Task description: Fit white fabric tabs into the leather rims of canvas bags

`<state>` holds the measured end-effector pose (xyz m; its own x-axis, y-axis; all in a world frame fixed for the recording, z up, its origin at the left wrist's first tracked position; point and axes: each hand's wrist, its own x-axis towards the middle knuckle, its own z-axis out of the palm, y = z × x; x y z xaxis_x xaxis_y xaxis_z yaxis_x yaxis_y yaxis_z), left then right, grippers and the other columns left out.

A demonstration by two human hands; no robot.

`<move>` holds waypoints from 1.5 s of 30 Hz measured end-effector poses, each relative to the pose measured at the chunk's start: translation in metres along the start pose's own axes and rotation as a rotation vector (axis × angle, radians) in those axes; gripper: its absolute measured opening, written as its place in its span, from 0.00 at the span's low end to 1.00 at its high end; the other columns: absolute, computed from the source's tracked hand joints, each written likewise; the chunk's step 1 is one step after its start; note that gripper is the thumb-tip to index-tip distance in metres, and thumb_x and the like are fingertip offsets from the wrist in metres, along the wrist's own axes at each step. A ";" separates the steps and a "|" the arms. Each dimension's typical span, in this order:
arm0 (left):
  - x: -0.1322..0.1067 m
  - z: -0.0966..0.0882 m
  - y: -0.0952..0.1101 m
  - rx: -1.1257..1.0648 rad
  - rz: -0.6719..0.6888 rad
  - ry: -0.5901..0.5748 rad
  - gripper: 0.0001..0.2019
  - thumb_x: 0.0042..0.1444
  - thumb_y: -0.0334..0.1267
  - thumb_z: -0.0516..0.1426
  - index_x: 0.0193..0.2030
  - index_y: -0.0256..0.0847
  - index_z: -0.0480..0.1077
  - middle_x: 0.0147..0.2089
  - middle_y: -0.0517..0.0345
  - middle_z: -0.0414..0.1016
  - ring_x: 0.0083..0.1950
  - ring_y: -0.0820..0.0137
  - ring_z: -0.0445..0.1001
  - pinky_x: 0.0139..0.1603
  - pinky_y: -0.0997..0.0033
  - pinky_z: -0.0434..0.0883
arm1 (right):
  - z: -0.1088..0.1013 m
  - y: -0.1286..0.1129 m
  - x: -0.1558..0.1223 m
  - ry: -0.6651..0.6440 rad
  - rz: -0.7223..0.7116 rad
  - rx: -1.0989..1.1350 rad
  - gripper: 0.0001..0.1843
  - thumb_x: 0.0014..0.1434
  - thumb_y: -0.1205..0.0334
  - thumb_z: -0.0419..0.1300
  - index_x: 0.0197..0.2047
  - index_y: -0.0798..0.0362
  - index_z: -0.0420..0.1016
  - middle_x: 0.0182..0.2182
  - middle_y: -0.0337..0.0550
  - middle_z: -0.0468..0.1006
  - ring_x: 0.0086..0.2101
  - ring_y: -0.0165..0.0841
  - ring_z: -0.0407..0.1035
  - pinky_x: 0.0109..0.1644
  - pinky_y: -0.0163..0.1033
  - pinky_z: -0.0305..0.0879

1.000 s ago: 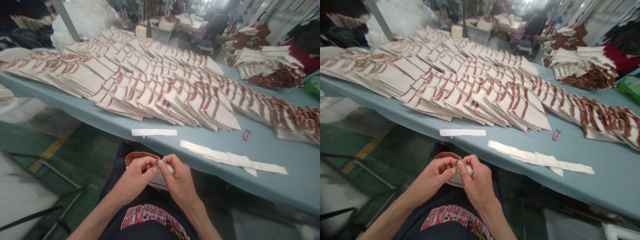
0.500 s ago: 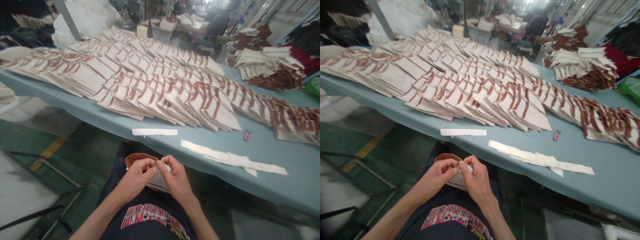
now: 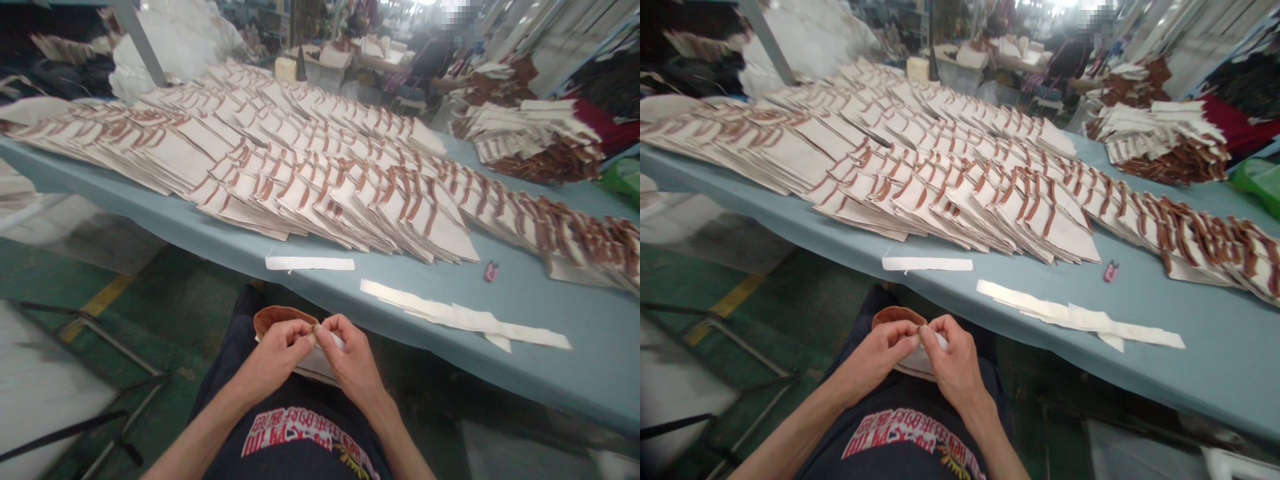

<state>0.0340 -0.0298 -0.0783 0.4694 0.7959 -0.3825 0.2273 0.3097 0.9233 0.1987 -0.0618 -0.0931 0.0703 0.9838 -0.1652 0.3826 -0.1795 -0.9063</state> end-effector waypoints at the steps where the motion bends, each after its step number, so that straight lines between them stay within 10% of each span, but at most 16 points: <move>1: 0.000 0.000 0.000 0.000 -0.004 -0.001 0.17 0.60 0.51 0.55 0.33 0.37 0.69 0.30 0.61 0.66 0.32 0.69 0.63 0.33 0.71 0.59 | 0.000 0.000 0.000 -0.003 0.004 0.002 0.19 0.65 0.45 0.58 0.32 0.52 0.72 0.27 0.39 0.77 0.28 0.34 0.70 0.33 0.36 0.62; 45: -0.010 -0.011 0.027 0.011 0.079 -0.041 0.09 0.60 0.39 0.56 0.37 0.35 0.74 0.33 0.59 0.73 0.35 0.70 0.68 0.36 0.72 0.64 | -0.012 -0.033 -0.005 0.011 -0.099 0.028 0.12 0.66 0.53 0.58 0.35 0.52 0.71 0.26 0.36 0.75 0.25 0.30 0.69 0.30 0.34 0.61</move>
<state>0.0259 -0.0233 -0.0496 0.5206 0.7956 -0.3098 0.1975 0.2408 0.9503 0.1970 -0.0609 -0.0576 0.0435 0.9966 -0.0703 0.3624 -0.0813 -0.9285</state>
